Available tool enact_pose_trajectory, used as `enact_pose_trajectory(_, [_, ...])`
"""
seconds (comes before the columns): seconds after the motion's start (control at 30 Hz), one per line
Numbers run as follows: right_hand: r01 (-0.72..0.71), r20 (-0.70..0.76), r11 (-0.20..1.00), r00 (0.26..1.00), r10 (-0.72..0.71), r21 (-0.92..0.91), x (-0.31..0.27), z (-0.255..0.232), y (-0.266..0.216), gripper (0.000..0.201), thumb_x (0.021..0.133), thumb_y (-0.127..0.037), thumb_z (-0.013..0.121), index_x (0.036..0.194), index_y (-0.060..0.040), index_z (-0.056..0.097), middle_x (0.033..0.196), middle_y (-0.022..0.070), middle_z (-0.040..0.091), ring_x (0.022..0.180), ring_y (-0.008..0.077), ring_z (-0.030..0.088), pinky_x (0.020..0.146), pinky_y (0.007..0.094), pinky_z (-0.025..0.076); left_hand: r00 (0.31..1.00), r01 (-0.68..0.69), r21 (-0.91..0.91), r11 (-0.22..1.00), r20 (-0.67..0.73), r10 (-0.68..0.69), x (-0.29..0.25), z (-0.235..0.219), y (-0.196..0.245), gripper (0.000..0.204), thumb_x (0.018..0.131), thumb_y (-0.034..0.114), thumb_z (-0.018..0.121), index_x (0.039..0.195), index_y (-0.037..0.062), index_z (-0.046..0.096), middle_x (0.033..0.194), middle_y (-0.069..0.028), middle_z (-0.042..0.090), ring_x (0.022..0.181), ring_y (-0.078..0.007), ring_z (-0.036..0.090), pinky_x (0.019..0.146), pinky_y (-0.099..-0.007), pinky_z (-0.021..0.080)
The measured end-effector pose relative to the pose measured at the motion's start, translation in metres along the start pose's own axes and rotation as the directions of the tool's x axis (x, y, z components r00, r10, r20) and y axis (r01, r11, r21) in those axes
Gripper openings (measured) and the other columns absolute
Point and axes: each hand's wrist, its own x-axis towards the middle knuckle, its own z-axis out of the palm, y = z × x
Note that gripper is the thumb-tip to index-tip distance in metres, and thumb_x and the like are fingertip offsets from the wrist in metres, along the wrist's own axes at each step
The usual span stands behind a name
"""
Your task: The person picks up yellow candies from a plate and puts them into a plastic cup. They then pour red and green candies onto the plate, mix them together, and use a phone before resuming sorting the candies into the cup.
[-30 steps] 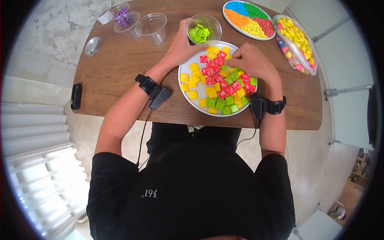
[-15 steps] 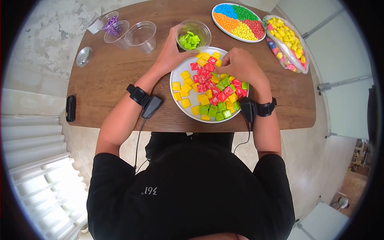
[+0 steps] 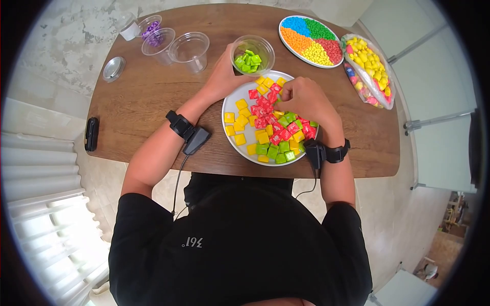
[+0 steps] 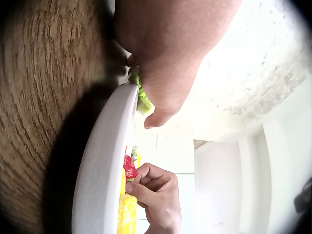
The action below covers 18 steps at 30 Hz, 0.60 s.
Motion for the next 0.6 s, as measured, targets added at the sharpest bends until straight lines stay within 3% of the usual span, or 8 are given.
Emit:
enact_pose_trajectory(0.07, [-0.017,0.017,1.000,1.000,0.017,0.005,-0.0009,-0.0003,-0.0010,0.028,0.071,-0.025,0.086,0.071,-0.0022,0.070,0.072,0.0157,0.070,0.070,0.0330,0.069,0.067,0.0432,0.053,1.000,0.013,-0.035,0.999,-0.014,-0.014,0.0000,0.0016,-0.0005,0.091,0.074,0.020,0.093,0.148,0.0024,0.044,0.139,-0.0177,0.060,0.131,-0.0290,0.059,0.112,-0.0414,0.046])
enact_pose_trajectory(0.17, [0.003,0.023,1.000,1.000,-0.004,0.010,0.0003,0.0007,0.0025,0.028,0.071,-0.024,0.086,0.070,-0.0024,0.069,0.072,0.0151,0.070,0.070,0.0326,0.069,0.066,0.0427,0.052,1.000,0.013,-0.040,0.999,-0.004,-0.013,-0.0001,0.0012,-0.0013,0.091,0.074,0.021,0.093,0.148,0.0025,0.044,0.139,-0.0178,0.060,0.131,-0.0292,0.058,0.112,-0.0412,0.046])
enact_pose_trajectory(0.23, [0.083,-0.056,0.995,0.995,-0.080,0.057,-0.0001,0.0055,0.0069,0.032,0.072,-0.022,0.087,0.067,0.0008,0.065,0.060,0.0118,0.064,0.053,0.0225,0.060,0.054,0.0381,0.044,1.000,0.016,-0.033,0.999,-0.009,-0.016,0.0000,0.0016,-0.0018,0.091,0.074,0.021,0.093,0.148,0.0026,0.044,0.139,-0.0180,0.060,0.131,-0.0293,0.058,0.111,-0.0413,0.046])
enact_pose_trajectory(0.37, [0.095,-0.060,0.993,0.994,-0.091,0.064,-0.0010,0.0043,0.0064,0.032,0.072,-0.022,0.087,0.067,0.0006,0.065,0.061,0.0118,0.064,0.054,0.0225,0.060,0.054,0.0378,0.044,1.000,0.019,-0.032,0.999,-0.010,-0.020,-0.0003,0.0013,-0.0017,0.091,0.075,0.022,0.093,0.148,0.0028,0.043,0.139,-0.0184,0.060,0.131,-0.0294,0.058,0.112,-0.0413,0.046])
enact_pose_trajectory(0.43, [0.038,-0.008,0.998,0.999,-0.038,0.040,-0.0024,0.0007,0.0024,0.028,0.071,-0.023,0.085,0.069,-0.0016,0.068,0.069,0.0158,0.068,0.067,0.0323,0.068,0.064,0.0435,0.051,1.000,0.020,-0.036,0.999,-0.004,-0.020,-0.0008,0.0011,-0.0007,0.090,0.075,0.022,0.093,0.148,0.0027,0.043,0.139,-0.0184,0.060,0.131,-0.0292,0.058,0.112,-0.0413,0.047])
enact_pose_trajectory(0.57, [0.045,-0.034,0.998,0.998,-0.044,0.049,-0.0033,-0.0002,0.0042,0.027,0.072,-0.022,0.083,0.069,-0.0008,0.067,0.068,0.0166,0.067,0.066,0.0324,0.067,0.063,0.0434,0.050,0.999,0.034,-0.051,0.998,0.003,-0.034,0.0002,0.0009,-0.0012,0.090,0.075,0.022,0.093,0.148,0.0027,0.043,0.139,-0.0182,0.060,0.131,-0.0286,0.059,0.112,-0.0410,0.047])
enact_pose_trajectory(0.6, [0.067,-0.069,0.995,0.996,-0.063,0.069,-0.0028,0.0009,0.0055,0.026,0.073,-0.019,0.082,0.069,0.0005,0.066,0.066,0.0151,0.065,0.061,0.0284,0.064,0.060,0.0409,0.048,0.999,0.034,-0.053,0.998,0.003,-0.034,0.0001,0.0012,-0.0019,0.090,0.075,0.022,0.093,0.148,0.0027,0.043,0.139,-0.0182,0.060,0.131,-0.0286,0.059,0.112,-0.0410,0.047])
